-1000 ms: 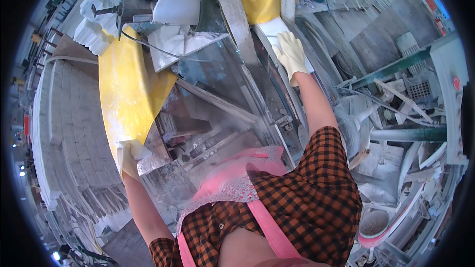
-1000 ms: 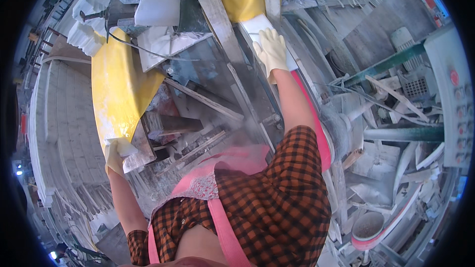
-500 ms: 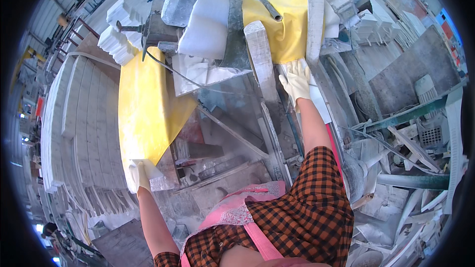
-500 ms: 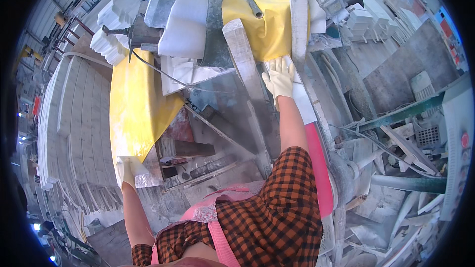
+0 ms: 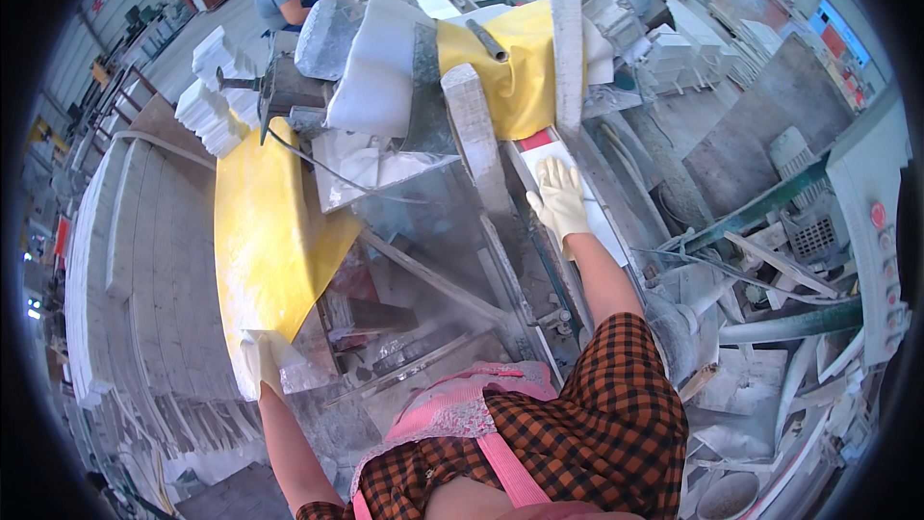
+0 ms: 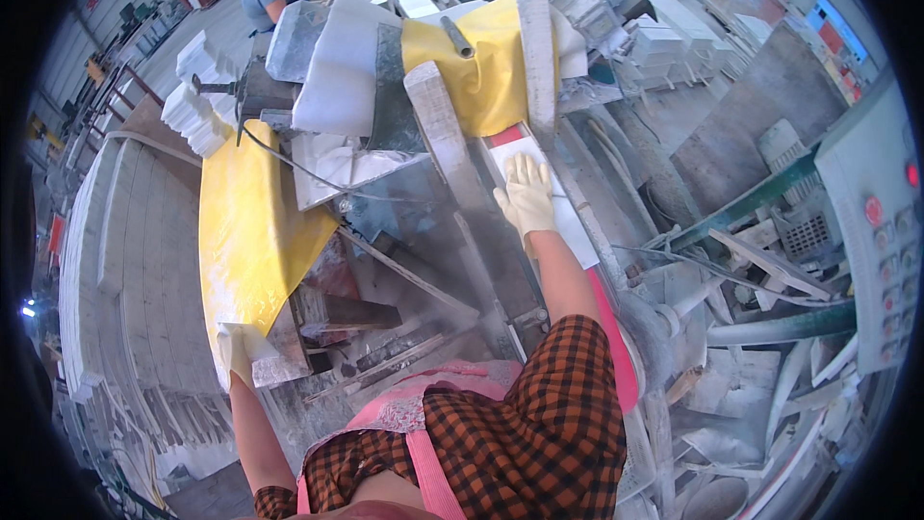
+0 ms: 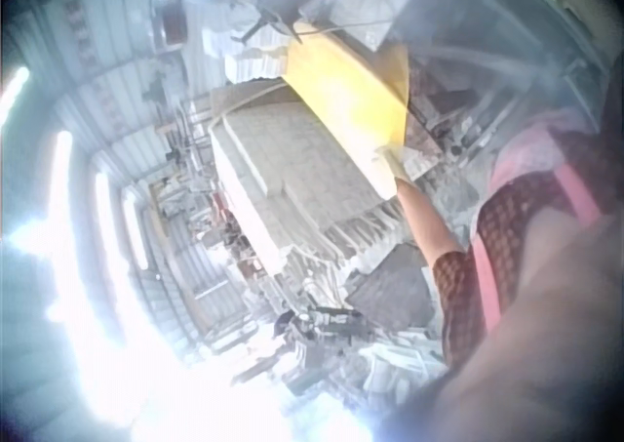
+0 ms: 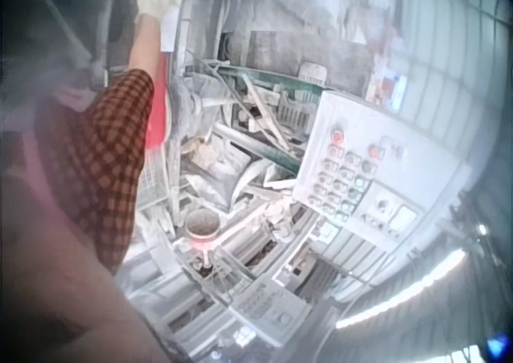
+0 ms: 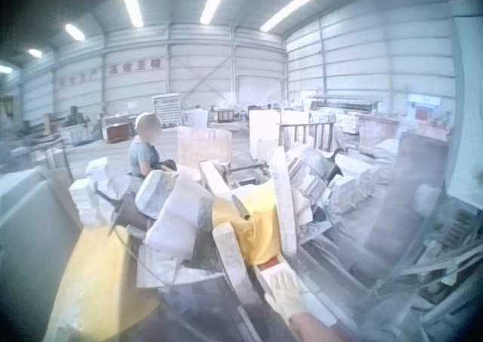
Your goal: The person repeatedly picks up small white rectangular blocks from a yellow tray and stacks them on a nearby surface. The person wears gloves and uses both hands to handle the blocks one at a time, placing them in a neat pile.
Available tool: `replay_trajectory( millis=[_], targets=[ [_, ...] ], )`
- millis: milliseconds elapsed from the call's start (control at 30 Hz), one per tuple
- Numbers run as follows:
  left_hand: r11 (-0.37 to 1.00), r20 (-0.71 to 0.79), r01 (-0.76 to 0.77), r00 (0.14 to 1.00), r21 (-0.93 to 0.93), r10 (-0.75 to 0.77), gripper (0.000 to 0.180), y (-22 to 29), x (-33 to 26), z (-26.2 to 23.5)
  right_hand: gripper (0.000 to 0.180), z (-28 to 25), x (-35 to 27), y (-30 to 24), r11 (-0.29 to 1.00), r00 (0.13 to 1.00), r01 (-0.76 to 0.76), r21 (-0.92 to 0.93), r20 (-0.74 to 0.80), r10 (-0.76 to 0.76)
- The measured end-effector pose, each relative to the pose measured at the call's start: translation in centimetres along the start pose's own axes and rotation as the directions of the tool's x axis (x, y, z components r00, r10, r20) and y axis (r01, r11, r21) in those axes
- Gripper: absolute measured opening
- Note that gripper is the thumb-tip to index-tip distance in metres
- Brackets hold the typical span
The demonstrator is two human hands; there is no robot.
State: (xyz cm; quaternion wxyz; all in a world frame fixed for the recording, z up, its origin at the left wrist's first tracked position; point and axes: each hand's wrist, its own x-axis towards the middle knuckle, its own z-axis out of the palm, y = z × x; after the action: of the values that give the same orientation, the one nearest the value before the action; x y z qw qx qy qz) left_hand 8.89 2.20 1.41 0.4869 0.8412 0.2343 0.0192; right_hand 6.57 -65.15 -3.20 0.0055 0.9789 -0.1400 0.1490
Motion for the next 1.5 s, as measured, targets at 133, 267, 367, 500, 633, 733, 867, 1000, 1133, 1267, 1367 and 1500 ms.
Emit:
replay_trajectory(
  millis=[133, 267, 367, 500, 633, 733, 867, 1000, 1133, 1267, 1367, 1500],
  targets=[
    [0.999, 0.003, -0.029, 1.0, -0.026, 0.029, 0.054, 0.0, 0.1, 0.0, 0.075, -1.2, -3.5, 0.5, 0.999, 0.998, 0.029, 0.019, -0.05, -0.028],
    [0.997, 0.018, -0.049, 0.999, -0.054, 0.05, 0.053, -0.5, 0.5, 0.0, 0.076, -2.4, -6.0, 0.9, 0.999, 0.999, 0.035, 0.026, 0.023, -0.035],
    [0.994, 0.037, -0.062, 0.997, -0.086, 0.065, 0.052, -0.7, 0.5, 0.2, 0.076, -2.9, -6.6, 1.2, 0.998, 0.996, 0.016, 0.053, 0.092, -0.021],
    [0.984, -0.059, -0.16, 0.986, -0.084, 0.155, 0.047, -0.5, -0.2, 0.7, 0.067, -5.5, -8.1, 3.4, 0.951, 0.979, 0.099, 0.292, 0.14, -0.145],
    [0.992, -0.046, -0.124, 0.991, 0.01, 0.125, 0.05, 0.0, -0.5, 0.5, 0.077, -12.1, -14.6, 6.5, 0.955, 0.943, 0.183, 0.232, 0.234, -0.237],
    [0.994, -0.004, -0.094, 0.996, 0.049, 0.094, 0.053, -0.3, 0.0, 0.2, 0.09, -16.3, -20.1, 6.8, 0.98, 0.854, 0.155, 0.123, 0.481, -0.196],
    [0.987, -0.054, -0.157, 0.986, 0.027, 0.158, 0.054, -1.6, 1.1, 0.8, 0.095, -16.2, -23.5, 4.4, 0.996, 0.917, 0.088, 0.023, 0.388, -0.09],
    [0.981, -0.071, -0.188, 0.979, 0.049, 0.191, 0.055, -3.0, 2.5, 1.0, 0.085, -12.0, -23.5, 2.3, 0.988, 0.982, 0.004, -0.151, 0.185, 0.024],
    [0.979, -0.073, -0.195, 0.977, 0.059, 0.199, 0.056, -3.5, 3.6, 0.6, 0.072, -10.5, -23.2, 2.7, 0.98, 0.994, 0.012, -0.198, 0.104, 0.009],
    [0.981, -0.033, -0.156, 0.986, 0.112, 0.161, 0.057, -3.4, 3.8, 0.5, 0.063, -11.4, -21.9, 4.1, 0.999, 0.996, 0.018, 0.029, -0.093, -0.015],
    [0.984, -0.039, -0.151, 0.987, 0.098, 0.155, 0.058, -3.2, 3.6, 0.9, 0.063, -11.1, -19.4, 4.6, 0.976, 0.973, 0.18, -0.121, -0.121, -0.195],
    [0.986, -0.031, -0.138, 0.99, 0.09, 0.141, 0.058, -2.8, 3.3, 0.9, 0.063, -9.9, -17.2, 4.2, 0.929, 0.935, 0.327, -0.172, -0.083, -0.344]
  ],
)
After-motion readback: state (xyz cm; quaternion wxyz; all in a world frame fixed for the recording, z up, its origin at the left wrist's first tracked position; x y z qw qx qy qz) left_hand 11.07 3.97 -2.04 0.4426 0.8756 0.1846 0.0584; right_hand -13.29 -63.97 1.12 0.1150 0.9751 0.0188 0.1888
